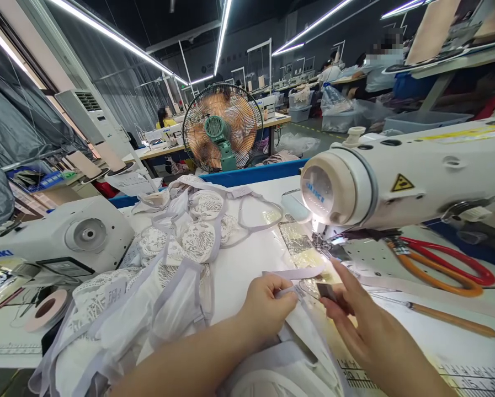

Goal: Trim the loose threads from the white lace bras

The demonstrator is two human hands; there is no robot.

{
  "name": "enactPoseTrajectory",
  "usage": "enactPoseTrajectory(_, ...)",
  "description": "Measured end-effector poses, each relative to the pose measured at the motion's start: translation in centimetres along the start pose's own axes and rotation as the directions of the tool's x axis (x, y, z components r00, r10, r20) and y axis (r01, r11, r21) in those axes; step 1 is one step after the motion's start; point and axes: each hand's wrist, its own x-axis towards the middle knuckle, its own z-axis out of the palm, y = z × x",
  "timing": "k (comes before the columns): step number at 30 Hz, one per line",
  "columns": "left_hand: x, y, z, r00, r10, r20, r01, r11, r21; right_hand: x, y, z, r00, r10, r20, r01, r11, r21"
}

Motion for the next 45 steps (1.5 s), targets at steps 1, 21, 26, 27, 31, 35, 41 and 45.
enactPoseTrajectory(1, 0.0, 0.0, 0.0, 1.000, 0.000, 0.000, 0.000, 1.000, -0.002, -0.2, -0.1, 0.1, 0.999, -0.035, -0.023, 0.034, 0.999, -0.036)
enactPoseTrajectory(21, -0.6, -0.5, 0.6, 0.952, 0.289, -0.106, -0.270, 0.949, 0.163, -0.1, -2.8, 1.7, 0.963, -0.265, 0.051, 0.265, 0.893, -0.364)
enactPoseTrajectory(26, -0.6, -0.8, 0.4, 0.926, 0.356, -0.123, -0.316, 0.913, 0.259, 0.3, -2.6, 2.3, 0.944, -0.327, 0.044, 0.317, 0.863, -0.393)
enactPoseTrajectory(27, -0.5, -0.8, 0.4, 0.929, 0.349, -0.119, -0.310, 0.914, 0.262, 0.3, -2.5, 2.3, 0.942, -0.331, 0.053, 0.323, 0.853, -0.411)
enactPoseTrajectory(31, -0.5, -0.3, 0.4, 0.929, 0.344, -0.137, -0.305, 0.920, 0.245, 0.0, -2.2, 1.8, 0.954, -0.288, 0.081, 0.294, 0.846, -0.446)
enactPoseTrajectory(35, -0.6, 0.0, 0.3, 0.938, 0.327, -0.111, -0.291, 0.922, 0.256, -0.3, -2.1, 0.9, 0.979, -0.204, 0.010, 0.196, 0.921, -0.335)
enactPoseTrajectory(41, -0.8, -0.3, 0.4, 0.934, 0.345, -0.089, -0.311, 0.912, 0.267, 0.9, -1.6, 0.4, 0.986, -0.166, 0.014, 0.167, 0.983, -0.078)
enactPoseTrajectory(45, -1.0, -0.6, 0.4, 0.898, 0.439, -0.043, -0.409, 0.866, 0.288, 1.6, -1.7, -0.1, 0.970, -0.112, 0.215, 0.106, 0.994, 0.039)
